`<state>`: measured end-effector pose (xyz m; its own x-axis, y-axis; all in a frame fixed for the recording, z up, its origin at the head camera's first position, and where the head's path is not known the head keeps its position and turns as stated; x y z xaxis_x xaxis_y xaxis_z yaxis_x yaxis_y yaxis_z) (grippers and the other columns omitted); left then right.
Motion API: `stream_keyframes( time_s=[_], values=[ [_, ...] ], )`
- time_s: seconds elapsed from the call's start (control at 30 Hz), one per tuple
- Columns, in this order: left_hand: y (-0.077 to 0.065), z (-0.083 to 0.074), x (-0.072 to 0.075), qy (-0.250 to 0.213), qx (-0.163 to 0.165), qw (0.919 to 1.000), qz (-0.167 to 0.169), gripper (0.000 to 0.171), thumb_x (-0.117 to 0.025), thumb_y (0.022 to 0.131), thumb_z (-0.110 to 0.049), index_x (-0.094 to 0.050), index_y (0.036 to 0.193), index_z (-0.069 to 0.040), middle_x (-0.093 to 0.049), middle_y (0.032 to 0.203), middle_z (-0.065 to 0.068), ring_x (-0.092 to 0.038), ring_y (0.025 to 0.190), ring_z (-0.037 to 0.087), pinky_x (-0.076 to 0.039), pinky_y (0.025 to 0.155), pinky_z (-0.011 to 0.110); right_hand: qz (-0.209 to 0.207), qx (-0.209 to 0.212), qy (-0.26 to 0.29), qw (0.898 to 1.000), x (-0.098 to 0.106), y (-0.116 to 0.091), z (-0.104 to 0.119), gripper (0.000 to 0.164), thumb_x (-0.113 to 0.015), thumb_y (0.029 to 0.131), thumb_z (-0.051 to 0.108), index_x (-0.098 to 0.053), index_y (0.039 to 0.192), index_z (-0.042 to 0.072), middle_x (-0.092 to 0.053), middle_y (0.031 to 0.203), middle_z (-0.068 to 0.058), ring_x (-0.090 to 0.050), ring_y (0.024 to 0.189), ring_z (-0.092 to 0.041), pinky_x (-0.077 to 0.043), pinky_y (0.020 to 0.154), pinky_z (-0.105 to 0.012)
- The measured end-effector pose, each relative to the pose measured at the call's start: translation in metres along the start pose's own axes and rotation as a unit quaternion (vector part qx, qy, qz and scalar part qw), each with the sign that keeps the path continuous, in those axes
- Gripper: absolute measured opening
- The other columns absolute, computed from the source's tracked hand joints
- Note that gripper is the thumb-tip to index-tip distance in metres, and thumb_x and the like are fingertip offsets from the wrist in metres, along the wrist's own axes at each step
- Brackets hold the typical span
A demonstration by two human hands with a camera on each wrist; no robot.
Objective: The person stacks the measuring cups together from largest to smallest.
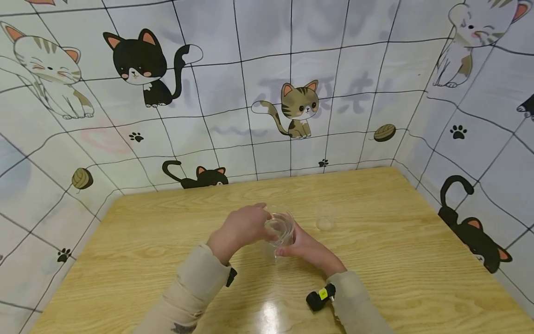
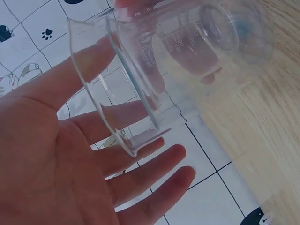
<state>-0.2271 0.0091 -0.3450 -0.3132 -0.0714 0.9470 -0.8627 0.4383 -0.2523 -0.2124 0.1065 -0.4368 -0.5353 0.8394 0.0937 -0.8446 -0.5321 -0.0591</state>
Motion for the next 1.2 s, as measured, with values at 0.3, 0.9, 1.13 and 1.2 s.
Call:
stream_keyframes(
  time_s=[0.3,0.9,1.13,1.2],
  values=[
    [-0.0034,-0.0024,0.0036,0.021,0.004,0.9996,-0.02,0.045,-0.068,0.073,-0.045,-0.064,0.108,-0.017,-0.035,0.14,0.005,-0.055,0.102,0.024,-0.048,0.065,0.038,-0.001,-0.007,0.001,1.0,0.0005,0.0006,-0.0006,0.095,-0.071,0.075,0.016,-0.005,0.143,0.024,-0.029,0.14,-0.002,-0.036,0.122,-0.018,-0.025,0.101,-0.043],
    [-0.0045,-0.0088,0.0019,-0.007,-0.021,0.9978,-0.063,0.026,-0.07,0.073,-0.037,-0.057,0.064,-0.016,-0.05,0.127,0.012,-0.055,0.058,0.015,-0.042,0.054,0.025,0.004,0.0,-0.001,1.0,-0.0004,0.0003,0.0007,0.092,-0.073,0.074,0.016,-0.012,0.143,0.024,-0.025,0.141,0.001,-0.032,0.124,-0.019,-0.025,0.101,-0.042],
    [-0.0056,-0.0061,-0.0015,-0.026,-0.008,0.9985,-0.048,0.027,-0.069,0.075,-0.035,-0.055,0.062,-0.015,-0.035,0.138,0.014,-0.049,0.049,0.013,-0.04,0.047,0.025,0.013,0.007,0.003,1.0,-0.0021,0.0014,0.0017,0.088,-0.071,0.075,0.012,-0.016,0.141,0.027,-0.027,0.14,-0.001,-0.035,0.122,-0.017,-0.026,0.101,-0.042],
    [-0.0052,-0.0053,-0.0022,-0.032,-0.006,0.9985,-0.043,0.026,-0.069,0.075,-0.036,-0.057,0.064,-0.015,-0.035,0.138,0.014,-0.053,0.054,0.015,-0.041,0.049,0.026,0.014,0.011,0.004,1.0,-0.0022,0.0018,0.0018,0.087,-0.071,0.075,0.011,-0.017,0.141,0.028,-0.029,0.139,-0.004,-0.036,0.121,-0.017,-0.027,0.1,-0.041]
  ],
)
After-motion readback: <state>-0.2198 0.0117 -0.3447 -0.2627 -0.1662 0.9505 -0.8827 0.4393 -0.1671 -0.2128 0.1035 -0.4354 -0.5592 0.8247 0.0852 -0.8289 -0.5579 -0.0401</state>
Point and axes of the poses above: each hand's wrist, its own y-axis towards the middle knuckle, its own x-axis out of the back of the hand, z = x × y, the point moved 8 cm from there along y, towards the middle knuckle
